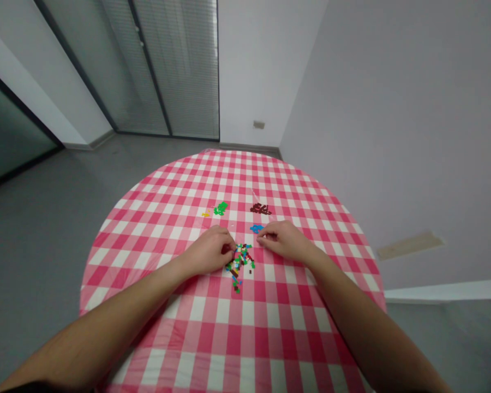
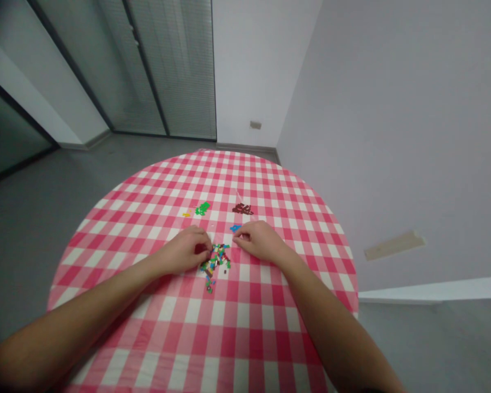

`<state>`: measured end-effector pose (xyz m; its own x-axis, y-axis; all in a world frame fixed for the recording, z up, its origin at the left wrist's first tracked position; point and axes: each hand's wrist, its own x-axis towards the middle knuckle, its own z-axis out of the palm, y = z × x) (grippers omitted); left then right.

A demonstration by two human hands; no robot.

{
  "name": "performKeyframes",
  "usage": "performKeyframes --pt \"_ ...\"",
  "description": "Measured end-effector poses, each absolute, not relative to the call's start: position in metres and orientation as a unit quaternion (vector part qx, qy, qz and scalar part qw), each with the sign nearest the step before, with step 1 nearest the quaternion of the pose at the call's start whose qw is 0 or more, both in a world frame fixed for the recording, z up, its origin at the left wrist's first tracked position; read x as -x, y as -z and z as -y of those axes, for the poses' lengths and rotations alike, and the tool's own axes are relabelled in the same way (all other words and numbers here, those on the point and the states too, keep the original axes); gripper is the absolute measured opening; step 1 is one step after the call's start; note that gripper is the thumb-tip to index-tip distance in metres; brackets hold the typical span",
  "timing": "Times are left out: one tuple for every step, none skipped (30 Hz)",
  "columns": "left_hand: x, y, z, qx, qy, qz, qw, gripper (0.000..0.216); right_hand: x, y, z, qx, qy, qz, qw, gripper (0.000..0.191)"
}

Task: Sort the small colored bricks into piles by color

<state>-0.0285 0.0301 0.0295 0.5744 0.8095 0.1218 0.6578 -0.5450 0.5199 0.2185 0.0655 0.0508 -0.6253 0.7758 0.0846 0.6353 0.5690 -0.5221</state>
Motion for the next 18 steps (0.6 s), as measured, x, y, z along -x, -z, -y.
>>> performKeyframes --pt "0.029 -0.029 -0.03 -0.86 -0.177 -0.428 0.215 0.012 -0.219 -0.05 -0.066 0.405 -0.228 0.871 0.157 0.015" --pt "0.029 -0.029 -0.03 -0.858 -0.177 -0.432 0.216 0.012 -0.219 -0.049 -0.066 0.406 -0.228 0.871 0.158 0.015" --pt "0.029 -0.029 -0.029 -0.855 -0.178 -0.436 0.219 0.011 -0.219 -0.048 -0.066 0.406 -0.228 0.871 0.158 0.014" --pt "0.029 -0.029 -0.029 -0.851 -0.178 -0.44 0.222 0.01 -0.22 -0.047 -0.066 0.406 -0.228 0.871 0.157 0.014" --pt "0.029 -0.029 -0.03 -0.848 -0.179 -0.444 0.227 0.01 -0.22 -0.047 -0.066 0.407 -0.228 0.871 0.156 0.014" --pt "0.028 -0.029 -0.03 -0.846 -0.18 -0.446 0.232 0.01 -0.22 -0.047 -0.067 0.408 -0.229 0.87 0.156 0.014" --pt "0.028 -0.029 -0.03 -0.844 -0.181 -0.447 0.236 0.011 -0.221 -0.047 -0.067 0.409 -0.229 0.869 0.158 0.014" --pt "0.028 -0.029 -0.031 -0.843 -0.182 -0.445 0.24 0.011 -0.221 -0.047 -0.067 0.411 -0.228 0.868 0.16 0.015" --pt "0.028 -0.028 -0.031 -0.844 -0.182 -0.442 0.243 0.012 -0.221 -0.047 -0.067 0.413 -0.226 0.867 0.162 0.015" --pt "0.028 -0.028 -0.031 -0.845 -0.181 -0.44 0.246 0.013 -0.221 -0.047 -0.067 0.413 -0.223 0.868 0.162 0.015" --pt "0.028 -0.028 -0.032 -0.845 -0.179 -0.438 0.249 0.014 -0.221 -0.048 -0.066 0.413 -0.22 0.869 0.162 0.016" --pt "0.028 -0.028 -0.032 -0.843 -0.179 -0.439 0.253 0.014 -0.22 -0.048 -0.066 0.411 -0.217 0.871 0.162 0.017" --pt "0.027 -0.029 -0.032 -0.84 -0.182 -0.441 0.259 0.014 -0.219 -0.048 -0.066 0.408 -0.216 0.872 0.164 0.018" --pt "0.027 -0.029 -0.032 -0.834 -0.189 -0.444 0.268 0.015 -0.218 -0.047 -0.065 0.404 -0.218 0.872 0.169 0.017" --pt "0.026 -0.03 -0.032 -0.825 -0.201 -0.448 0.279 0.016 -0.217 -0.047 -0.064 0.401 -0.223 0.871 0.177 0.016" --pt "0.026 -0.031 -0.031 -0.814 -0.216 -0.451 0.295 0.017 -0.215 -0.045 -0.064 0.397 -0.233 0.868 0.187 0.015" --pt "0.026 -0.031 -0.031 -0.801 -0.233 -0.454 0.314 0.017 -0.212 -0.044 -0.063 0.395 -0.245 0.863 0.199 0.014" --pt "0.025 -0.032 -0.03 -0.786 -0.249 -0.456 0.335 0.018 -0.21 -0.041 -0.062 0.393 -0.259 0.857 0.213 0.013"
